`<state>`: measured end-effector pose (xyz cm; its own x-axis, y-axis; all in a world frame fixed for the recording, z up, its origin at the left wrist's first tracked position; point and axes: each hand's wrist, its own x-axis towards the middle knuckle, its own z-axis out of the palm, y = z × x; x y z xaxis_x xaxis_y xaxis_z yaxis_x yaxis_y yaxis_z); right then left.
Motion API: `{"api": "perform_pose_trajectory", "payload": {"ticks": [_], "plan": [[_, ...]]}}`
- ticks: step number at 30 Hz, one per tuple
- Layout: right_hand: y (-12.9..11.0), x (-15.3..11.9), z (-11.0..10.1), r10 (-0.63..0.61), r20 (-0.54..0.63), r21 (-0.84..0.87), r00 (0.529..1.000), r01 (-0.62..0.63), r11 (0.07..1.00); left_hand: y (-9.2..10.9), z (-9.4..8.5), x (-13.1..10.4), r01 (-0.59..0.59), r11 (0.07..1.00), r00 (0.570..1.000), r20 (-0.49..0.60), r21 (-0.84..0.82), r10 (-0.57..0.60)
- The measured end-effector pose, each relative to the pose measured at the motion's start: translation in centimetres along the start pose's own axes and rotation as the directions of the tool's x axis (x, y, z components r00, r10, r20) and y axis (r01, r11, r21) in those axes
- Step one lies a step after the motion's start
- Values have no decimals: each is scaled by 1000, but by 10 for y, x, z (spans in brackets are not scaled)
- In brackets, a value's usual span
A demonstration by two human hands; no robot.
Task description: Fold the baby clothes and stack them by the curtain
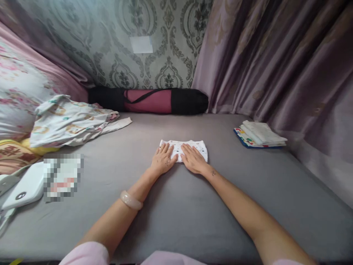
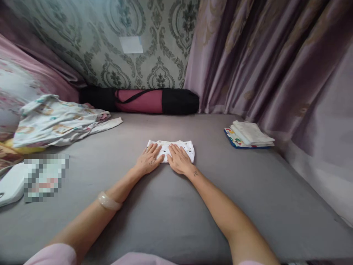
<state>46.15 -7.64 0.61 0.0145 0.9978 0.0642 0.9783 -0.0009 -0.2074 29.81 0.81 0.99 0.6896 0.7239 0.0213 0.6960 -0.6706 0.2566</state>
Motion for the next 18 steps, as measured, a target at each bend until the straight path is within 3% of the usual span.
{"api": "perform_pose_trajectory", "payload": {"ticks": [11, 18], "plan": [[18, -9, -4, 227, -38, -99, 973, -230, 968, -6, -1, 1, 36, 999, 999, 34, 14, -36], [34, -15, -4, 264, -43, -95, 963, -267, 959, -17, 5, 1, 87, 996, 996, 5, -24, -87]]}}
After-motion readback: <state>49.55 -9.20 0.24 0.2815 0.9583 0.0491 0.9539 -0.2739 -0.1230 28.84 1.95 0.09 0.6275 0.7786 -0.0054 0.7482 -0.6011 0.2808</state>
